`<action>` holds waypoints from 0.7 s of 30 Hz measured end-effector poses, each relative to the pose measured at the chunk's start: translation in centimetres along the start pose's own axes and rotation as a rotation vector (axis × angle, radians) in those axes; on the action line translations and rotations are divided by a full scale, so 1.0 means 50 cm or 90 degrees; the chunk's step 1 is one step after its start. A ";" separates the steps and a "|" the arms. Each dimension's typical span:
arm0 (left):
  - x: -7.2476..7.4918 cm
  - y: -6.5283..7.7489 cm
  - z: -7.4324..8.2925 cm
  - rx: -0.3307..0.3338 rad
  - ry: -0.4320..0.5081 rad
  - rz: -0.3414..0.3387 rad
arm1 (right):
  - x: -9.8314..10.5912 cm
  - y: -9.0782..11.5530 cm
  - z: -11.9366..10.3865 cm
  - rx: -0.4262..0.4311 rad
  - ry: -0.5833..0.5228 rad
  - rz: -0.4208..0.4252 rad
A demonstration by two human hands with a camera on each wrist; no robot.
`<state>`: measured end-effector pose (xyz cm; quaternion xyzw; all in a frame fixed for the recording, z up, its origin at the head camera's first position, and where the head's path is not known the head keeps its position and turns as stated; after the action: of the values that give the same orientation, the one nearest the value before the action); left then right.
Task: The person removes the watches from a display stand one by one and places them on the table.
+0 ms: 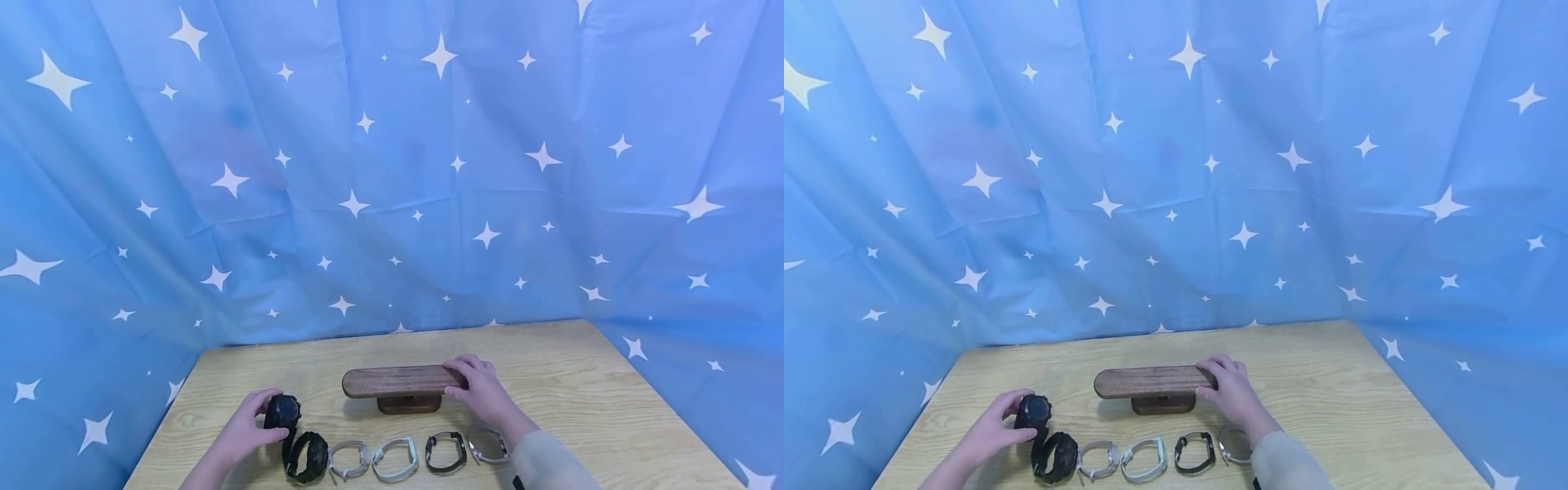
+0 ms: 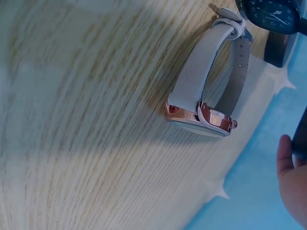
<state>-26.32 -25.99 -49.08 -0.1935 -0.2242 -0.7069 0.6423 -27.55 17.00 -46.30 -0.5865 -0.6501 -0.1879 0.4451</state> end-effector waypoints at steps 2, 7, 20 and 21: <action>0.003 0.003 -0.002 -0.014 -0.015 0.002 | -0.001 0.001 0.000 0.001 -0.001 -0.001; 0.014 0.009 -0.011 -0.034 -0.058 0.003 | 0.000 0.002 -0.002 0.004 -0.001 0.001; 0.013 0.039 -0.046 0.011 -0.093 -0.093 | -0.001 0.002 0.001 -0.003 -0.006 -0.004; 0.013 0.041 -0.048 0.013 -0.092 -0.096 | 0.000 0.002 0.001 -0.004 -0.006 -0.003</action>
<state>-24.32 -28.02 -50.55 -0.2198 -0.2914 -0.7351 0.5713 -27.49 17.04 -46.35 -0.5871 -0.6530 -0.1883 0.4398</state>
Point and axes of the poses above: each hand's wrist, its own y-axis away from the middle knuckle, its own x-axis out of the back of the hand, z = x × y, the point moved 6 cm from there along -y, towards the middle knuckle, and after that the axes turned 8 degrees about x, right-handed, at the moved point
